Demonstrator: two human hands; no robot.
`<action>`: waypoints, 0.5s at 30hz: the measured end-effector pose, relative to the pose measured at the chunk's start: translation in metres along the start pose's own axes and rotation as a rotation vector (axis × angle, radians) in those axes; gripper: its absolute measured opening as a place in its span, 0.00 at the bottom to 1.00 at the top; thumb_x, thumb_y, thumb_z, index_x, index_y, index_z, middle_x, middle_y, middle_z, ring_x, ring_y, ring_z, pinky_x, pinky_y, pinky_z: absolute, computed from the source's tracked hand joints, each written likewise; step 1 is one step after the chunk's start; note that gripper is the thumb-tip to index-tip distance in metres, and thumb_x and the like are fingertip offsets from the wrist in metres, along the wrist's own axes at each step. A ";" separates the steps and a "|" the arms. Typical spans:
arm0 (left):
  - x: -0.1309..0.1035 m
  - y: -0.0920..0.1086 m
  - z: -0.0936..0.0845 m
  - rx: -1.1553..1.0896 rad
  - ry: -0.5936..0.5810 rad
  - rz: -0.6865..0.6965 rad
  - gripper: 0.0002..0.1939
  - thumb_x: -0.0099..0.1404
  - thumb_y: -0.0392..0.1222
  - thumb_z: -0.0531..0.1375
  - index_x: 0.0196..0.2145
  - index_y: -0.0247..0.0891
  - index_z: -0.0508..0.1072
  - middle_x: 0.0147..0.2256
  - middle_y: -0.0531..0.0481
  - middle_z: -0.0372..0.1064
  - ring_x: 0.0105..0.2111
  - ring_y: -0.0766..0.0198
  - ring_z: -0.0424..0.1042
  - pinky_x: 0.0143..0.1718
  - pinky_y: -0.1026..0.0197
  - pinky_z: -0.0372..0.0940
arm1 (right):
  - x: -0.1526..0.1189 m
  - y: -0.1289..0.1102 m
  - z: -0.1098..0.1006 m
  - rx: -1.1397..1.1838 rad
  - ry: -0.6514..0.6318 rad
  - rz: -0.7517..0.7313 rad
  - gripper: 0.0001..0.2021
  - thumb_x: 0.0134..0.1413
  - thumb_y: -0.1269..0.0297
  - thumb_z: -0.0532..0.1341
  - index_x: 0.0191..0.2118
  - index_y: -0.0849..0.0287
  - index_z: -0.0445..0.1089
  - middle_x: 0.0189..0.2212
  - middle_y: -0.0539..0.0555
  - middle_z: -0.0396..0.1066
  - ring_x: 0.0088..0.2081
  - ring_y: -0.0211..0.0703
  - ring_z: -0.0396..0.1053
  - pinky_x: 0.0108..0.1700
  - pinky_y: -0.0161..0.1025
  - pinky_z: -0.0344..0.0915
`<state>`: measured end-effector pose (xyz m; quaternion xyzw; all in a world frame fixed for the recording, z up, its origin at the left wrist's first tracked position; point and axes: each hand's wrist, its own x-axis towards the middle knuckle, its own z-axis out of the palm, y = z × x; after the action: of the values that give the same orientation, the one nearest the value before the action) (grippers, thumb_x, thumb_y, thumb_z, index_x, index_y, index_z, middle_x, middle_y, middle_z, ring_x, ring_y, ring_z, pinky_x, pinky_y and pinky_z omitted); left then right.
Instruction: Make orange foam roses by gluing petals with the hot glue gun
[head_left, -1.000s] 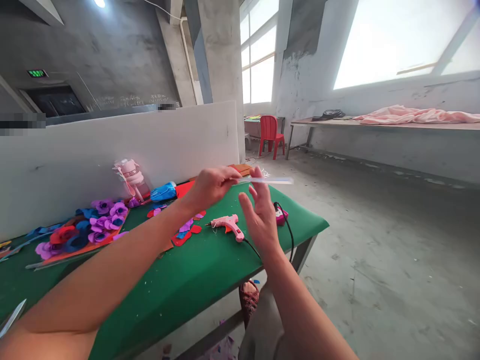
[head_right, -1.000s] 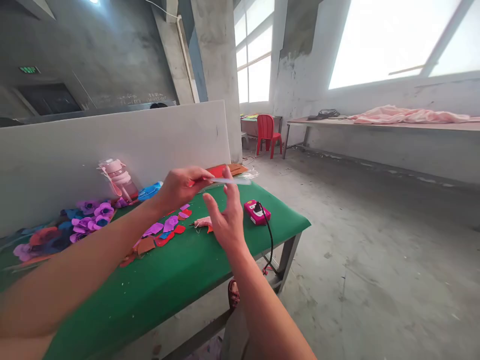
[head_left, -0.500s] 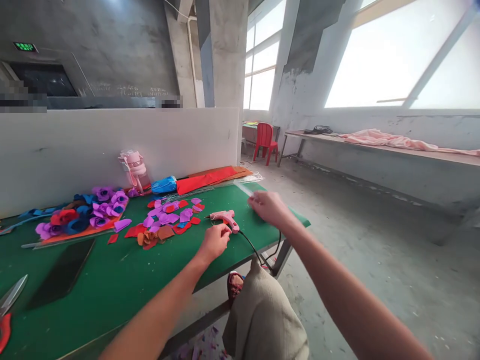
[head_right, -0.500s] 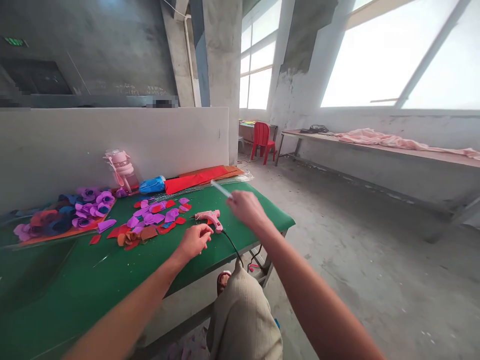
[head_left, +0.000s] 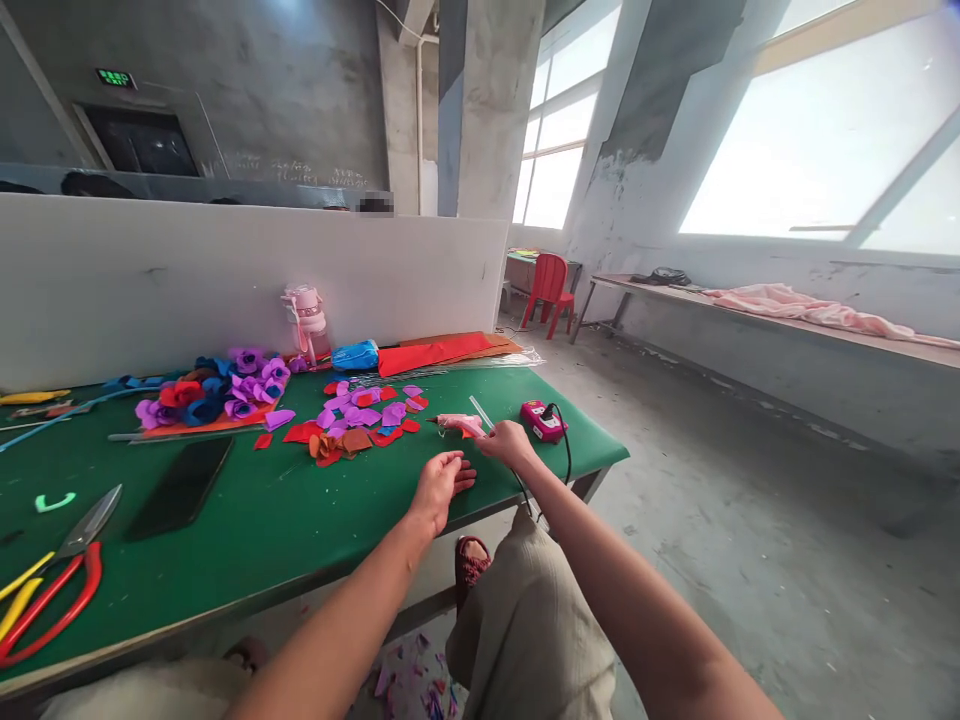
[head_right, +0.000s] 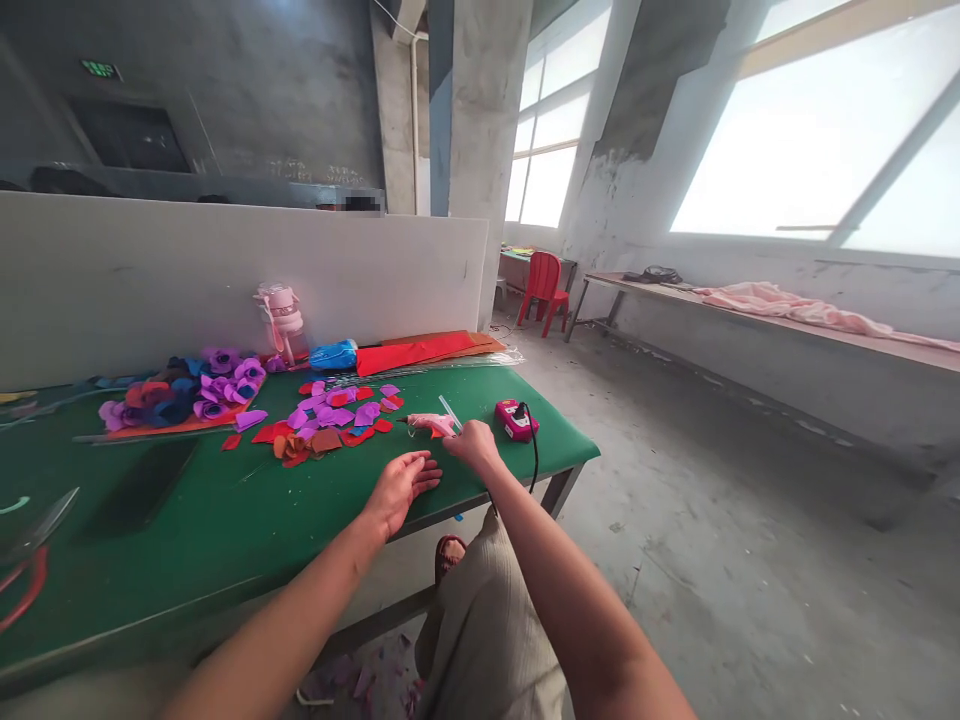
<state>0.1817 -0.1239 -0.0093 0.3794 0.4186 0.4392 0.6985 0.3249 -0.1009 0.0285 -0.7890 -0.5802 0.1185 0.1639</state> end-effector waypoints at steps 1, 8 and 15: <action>-0.001 0.001 0.000 -0.044 -0.009 -0.022 0.08 0.61 0.40 0.60 0.37 0.33 0.69 0.36 0.42 0.71 0.31 0.65 0.74 0.35 0.61 0.69 | -0.006 -0.003 -0.001 0.019 0.029 -0.003 0.10 0.47 0.61 0.60 0.20 0.59 0.69 0.19 0.55 0.71 0.24 0.42 0.68 0.22 0.34 0.52; -0.008 0.028 0.004 -0.356 -0.105 0.178 0.17 0.58 0.51 0.63 0.40 0.37 0.73 0.43 0.43 0.74 0.47 0.57 0.71 0.45 0.58 0.65 | -0.061 -0.057 0.005 0.224 0.344 -0.218 0.07 0.52 0.61 0.57 0.32 0.59 0.66 0.28 0.54 0.70 0.30 0.42 0.66 0.30 0.34 0.57; -0.027 0.057 -0.036 -0.650 -0.114 0.200 0.12 0.57 0.41 0.65 0.40 0.37 0.73 0.35 0.51 0.74 0.32 0.68 0.72 0.37 0.64 0.66 | -0.098 -0.078 -0.007 0.311 0.229 -0.475 0.14 0.60 0.58 0.53 0.48 0.55 0.66 0.39 0.54 0.69 0.36 0.41 0.69 0.35 0.34 0.62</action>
<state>0.1247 -0.1247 0.0353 0.2001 0.1779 0.5940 0.7586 0.2299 -0.1744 0.0657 -0.6049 -0.7012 0.0744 0.3701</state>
